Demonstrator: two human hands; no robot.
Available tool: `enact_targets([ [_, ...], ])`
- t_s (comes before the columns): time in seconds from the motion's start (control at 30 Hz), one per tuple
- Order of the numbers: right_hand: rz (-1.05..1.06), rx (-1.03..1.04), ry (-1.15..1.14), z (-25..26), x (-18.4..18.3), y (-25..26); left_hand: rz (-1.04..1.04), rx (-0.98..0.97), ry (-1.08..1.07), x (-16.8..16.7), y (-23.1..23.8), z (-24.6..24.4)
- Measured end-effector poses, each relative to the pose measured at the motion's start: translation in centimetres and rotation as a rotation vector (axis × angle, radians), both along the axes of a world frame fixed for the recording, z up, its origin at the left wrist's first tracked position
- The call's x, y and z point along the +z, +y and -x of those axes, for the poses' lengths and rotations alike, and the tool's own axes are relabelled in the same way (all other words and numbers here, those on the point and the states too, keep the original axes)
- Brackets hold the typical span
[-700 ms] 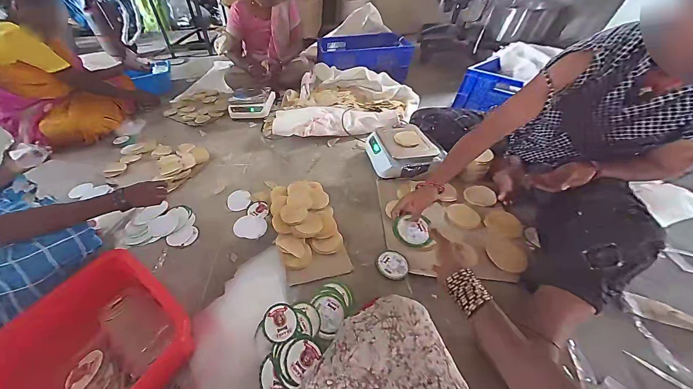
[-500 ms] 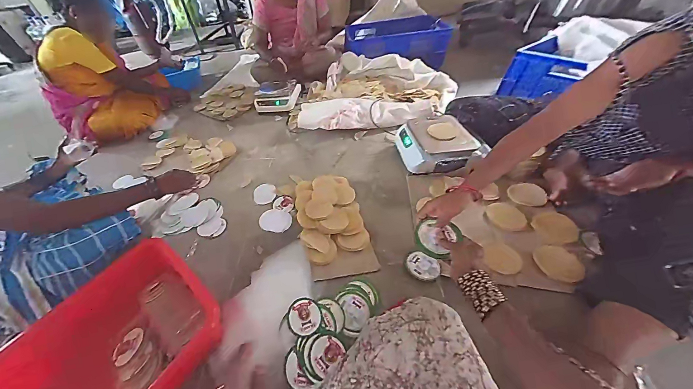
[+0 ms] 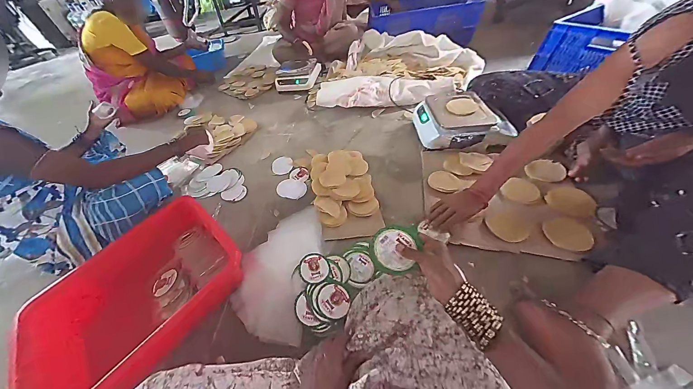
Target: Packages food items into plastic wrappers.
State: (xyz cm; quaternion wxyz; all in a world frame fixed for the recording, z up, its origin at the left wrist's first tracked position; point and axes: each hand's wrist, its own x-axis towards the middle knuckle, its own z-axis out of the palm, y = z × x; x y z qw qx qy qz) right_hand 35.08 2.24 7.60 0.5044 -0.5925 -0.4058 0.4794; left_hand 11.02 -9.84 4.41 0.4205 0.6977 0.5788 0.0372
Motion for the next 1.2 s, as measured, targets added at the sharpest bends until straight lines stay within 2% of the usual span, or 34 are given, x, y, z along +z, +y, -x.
enact_targets([
  [0.1, 0.011, 0.021, -0.02, 0.4, 1.9, -0.6, -0.002, -0.085, -0.247, 0.9, -2.8, -0.2],
  [0.2, -0.011, 0.135, -0.073, 1.3, 3.7, 0.8, -0.008, -0.182, -0.475, 3.0, -4.8, -0.3],
  [0.3, -0.041, 0.276, -0.148, 3.0, 6.0, 2.9, -0.014, -0.256, -0.467, 4.5, -4.7, -0.2],
  [0.4, -0.07, 0.349, -0.234, 4.3, 6.6, 5.9, -0.055, -0.291, -0.423, 3.7, -2.6, 0.2],
  [0.47, -0.057, 0.37, -0.27, 4.4, 5.3, 7.6, 0.057, -0.212, -0.399, 2.8, -1.5, 0.3],
  [0.53, 0.02, 0.385, -0.278, 4.1, 3.8, 8.4, 0.152, -0.01, -0.378, 1.4, -0.8, 0.1],
  [0.6, 0.095, 0.357, -0.283, 3.2, 1.3, 8.8, 0.029, 0.209, -0.354, -1.3, 0.1, -0.3],
  [0.67, 0.153, 0.32, -0.303, 1.9, -1.6, 9.4, -0.111, 0.32, -0.21, -3.2, 1.7, -0.5],
  [0.77, 0.244, 0.223, -0.271, 0.3, -4.3, 9.2, -0.001, 0.204, 0.066, -3.9, 3.8, -0.4],
  [0.87, 0.318, 0.2, -0.325, -0.7, -5.6, 9.3, 0.165, 0.076, 0.121, -3.6, 4.9, -0.1],
  [0.93, 0.385, 0.278, -0.436, -0.9, -5.2, 9.2, 0.153, -0.002, -0.014, -3.0, 4.9, -0.4],
  [1.07, 0.378, 0.525, -0.706, -1.3, -7.2, 9.7, -0.079, -0.139, -0.346, -2.2, 2.8, -3.1],
  [1.2, 0.398, 0.492, -0.869, -1.4, -9.2, 9.9, -0.055, -0.112, -0.509, -1.6, 1.1, -3.5],
])
